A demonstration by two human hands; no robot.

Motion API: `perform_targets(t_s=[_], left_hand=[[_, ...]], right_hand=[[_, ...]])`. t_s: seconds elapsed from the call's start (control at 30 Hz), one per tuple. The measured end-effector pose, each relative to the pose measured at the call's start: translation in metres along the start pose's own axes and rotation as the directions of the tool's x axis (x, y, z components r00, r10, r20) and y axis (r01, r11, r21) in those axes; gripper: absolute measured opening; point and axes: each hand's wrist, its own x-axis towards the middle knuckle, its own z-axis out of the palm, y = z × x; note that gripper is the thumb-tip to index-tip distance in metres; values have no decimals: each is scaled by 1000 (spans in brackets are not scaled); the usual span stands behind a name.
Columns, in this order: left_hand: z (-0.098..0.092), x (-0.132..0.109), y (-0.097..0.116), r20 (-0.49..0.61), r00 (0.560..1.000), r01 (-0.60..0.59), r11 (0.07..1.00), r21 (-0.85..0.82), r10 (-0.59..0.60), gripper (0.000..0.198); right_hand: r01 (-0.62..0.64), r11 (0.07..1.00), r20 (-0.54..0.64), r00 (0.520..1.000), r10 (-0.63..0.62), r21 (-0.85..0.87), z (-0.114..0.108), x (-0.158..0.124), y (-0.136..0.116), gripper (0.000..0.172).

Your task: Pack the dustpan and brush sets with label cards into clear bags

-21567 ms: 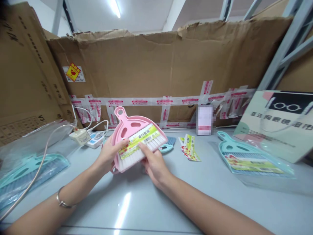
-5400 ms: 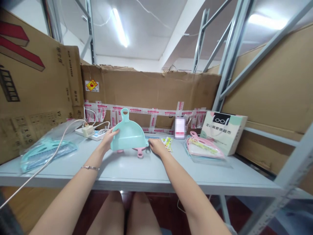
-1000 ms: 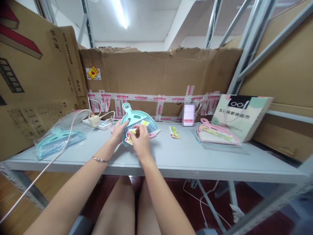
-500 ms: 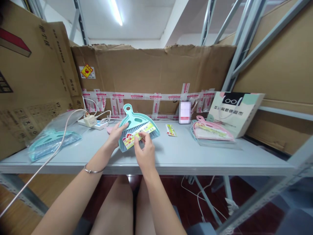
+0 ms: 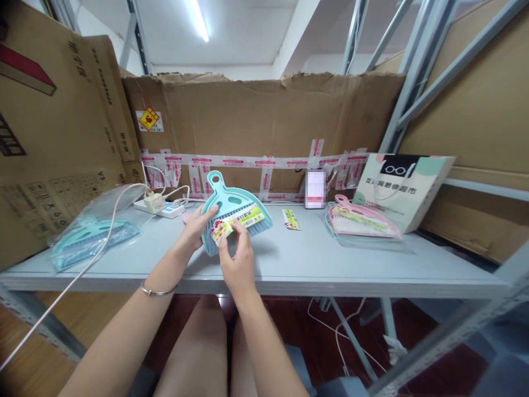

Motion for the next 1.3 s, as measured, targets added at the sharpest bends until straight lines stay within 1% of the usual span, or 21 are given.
perform_targets(t_s=[0.17,0.3,0.33,0.37,0.43,0.47,0.5,0.53,0.6,0.67,0.7,0.9,0.93,1.0,1.03,1.07,1.1,1.13,1.17,1.23,1.3], left_hand=[[-3,-9,-1,213,976,-68,992,111,43,44],[-4,-14,0,203,977,-93,987,132,65,54],[-5,-14,1,205,977,-94,988,123,67,53],[-5,-15,2,215,974,-91,990,112,65,50],[-8,-17,6,248,968,-70,993,99,43,43],[-9,-18,8,265,964,-50,994,95,23,41],[-10,-19,10,282,960,-27,995,94,0,40],[-11,-21,12,294,956,-6,995,96,-22,39],[-12,-24,15,309,950,23,995,99,-52,41],[-12,-27,17,316,945,48,994,103,-78,42],[-12,-29,18,320,943,60,993,105,-91,43],[-15,-27,18,308,938,104,978,178,-156,42],[-16,-27,18,267,955,76,976,203,-130,42],[-19,-29,19,113,993,-70,957,282,39,40],[-19,-32,21,31,985,-171,924,343,170,37],[-20,-36,23,-18,952,-270,870,413,304,33],[-19,-42,25,-13,912,-352,801,484,409,28],[-18,-47,28,42,881,-415,726,548,472,24],[-17,-53,30,133,860,-464,648,604,492,21],[-14,-61,34,325,837,-530,503,682,441,23],[-10,-64,36,418,835,-542,411,732,357,27]], right_hand=[[55,980,-22,998,-60,-191,1,0,4,34],[66,977,8,998,-66,-205,-1,-5,-2,44],[76,980,-26,996,-82,-186,-2,-7,-4,48],[87,982,-107,989,-106,-168,-3,-9,-5,51],[62,992,-337,937,-96,-111,-6,-11,-7,59],[8,999,-435,900,-26,-44,-8,-11,-8,62],[-76,995,-478,873,97,63,-9,-10,-9,63],[-178,962,-444,859,255,207,-10,-8,-11,62],[-379,794,-184,840,511,476,-11,-2,-16,58],[-484,633,40,811,583,604,-10,4,-22,54],[-497,592,78,803,591,634,-9,7,-25,53],[-463,511,-9,735,678,724,-5,5,-24,49],[-447,506,-27,729,684,738,-4,3,-22,48],[-408,509,-76,720,690,758,-2,0,-20,45],[-388,520,-102,720,686,761,0,-1,-19,45],[-371,537,-125,725,678,758,1,-2,-19,45],[-356,557,-146,733,664,750,2,-3,-19,47],[-341,577,-162,744,649,742,3,-3,-19,49],[-329,591,-169,756,632,737,4,-4,-20,51],[-305,602,-166,783,600,738,6,-4,-21,56],[-285,602,-162,799,579,745,8,-5,-22,58]])
